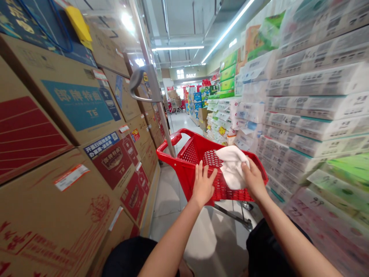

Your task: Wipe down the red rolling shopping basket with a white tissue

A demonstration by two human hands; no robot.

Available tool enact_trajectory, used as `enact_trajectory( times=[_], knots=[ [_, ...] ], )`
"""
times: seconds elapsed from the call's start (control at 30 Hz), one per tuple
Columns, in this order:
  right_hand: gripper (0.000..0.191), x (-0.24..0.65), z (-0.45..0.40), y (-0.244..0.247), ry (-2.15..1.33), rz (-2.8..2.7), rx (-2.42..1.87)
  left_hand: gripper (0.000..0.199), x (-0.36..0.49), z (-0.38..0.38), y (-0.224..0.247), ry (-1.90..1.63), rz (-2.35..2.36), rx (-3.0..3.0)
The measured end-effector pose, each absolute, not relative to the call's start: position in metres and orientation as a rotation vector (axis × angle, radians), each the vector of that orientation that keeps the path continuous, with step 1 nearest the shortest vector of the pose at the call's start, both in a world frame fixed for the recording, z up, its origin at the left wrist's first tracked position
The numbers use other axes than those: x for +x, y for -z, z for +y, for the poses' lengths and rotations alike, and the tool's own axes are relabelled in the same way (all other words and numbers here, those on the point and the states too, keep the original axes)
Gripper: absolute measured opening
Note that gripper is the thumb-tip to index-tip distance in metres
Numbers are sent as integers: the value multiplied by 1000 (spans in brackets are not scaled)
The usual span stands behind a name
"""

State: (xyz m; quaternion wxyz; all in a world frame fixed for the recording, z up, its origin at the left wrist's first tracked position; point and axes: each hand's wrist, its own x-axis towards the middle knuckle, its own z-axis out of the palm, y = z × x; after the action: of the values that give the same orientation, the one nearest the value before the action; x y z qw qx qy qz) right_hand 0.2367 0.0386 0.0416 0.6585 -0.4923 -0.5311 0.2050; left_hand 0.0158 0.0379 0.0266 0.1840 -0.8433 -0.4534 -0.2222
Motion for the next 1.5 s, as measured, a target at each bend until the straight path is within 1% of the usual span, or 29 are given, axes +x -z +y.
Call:
enact_trajectory(
  times=[0.07, 0.1, 0.2, 0.3, 0.4, 0.43, 0.53, 0.63, 0.7, 0.87, 1.03, 1.13, 1.23, 1.37, 1.5],
  knots=[
    [54, 241, 45, -36, -498, -1148, -1122, 80, 16, 38, -27, 627, -1275, -2384],
    [52, 245, 46, -31, -454, -1183, -1145, 79, 15, 38, -28, 626, -1276, -2387],
    [50, 261, 44, -11, -199, -1523, -1171, 77, 15, 37, -29, 619, -1280, -2391],
    [58, 274, 36, 4, 15, -1852, -1143, 77, 15, 35, -29, 604, -1288, -2392],
    [59, 274, 27, 9, 200, -1954, -1221, 78, 17, 34, -29, 602, -1298, -2392],
    [61, 271, 25, 9, 252, -1970, -1251, 78, 17, 34, -29, 607, -1298, -2392],
    [79, 259, 22, 8, 373, -2022, -1301, 78, 18, 33, -28, 626, -1300, -2395],
    [85, 250, 24, 9, 454, -2032, -1336, 78, 19, 34, -28, 633, -1310, -2399],
    [87, 243, 28, 9, 478, -2024, -1356, 80, 19, 34, -28, 636, -1314, -2401],
    [82, 213, 35, 1, 437, -2070, -1289, 87, 21, 33, -28, 639, -1307, -2392],
    [84, 191, 33, -4, 423, -2060, -1193, 86, 16, 33, -30, 639, -1277, -2408],
    [81, 209, 22, 1, 388, -2098, -1190, 83, 9, 34, -30, 646, -1257, -2427],
    [78, 246, 11, 10, 379, -2097, -1239, 82, 4, 34, -30, 662, -1241, -2449],
    [83, 285, 5, 22, 438, -2018, -1333, 84, 4, 32, -29, 685, -1225, -2471],
    [87, 262, 13, 20, 511, -1947, -1381, 86, 10, 31, -30, 677, -1230, -2488]
  ],
)
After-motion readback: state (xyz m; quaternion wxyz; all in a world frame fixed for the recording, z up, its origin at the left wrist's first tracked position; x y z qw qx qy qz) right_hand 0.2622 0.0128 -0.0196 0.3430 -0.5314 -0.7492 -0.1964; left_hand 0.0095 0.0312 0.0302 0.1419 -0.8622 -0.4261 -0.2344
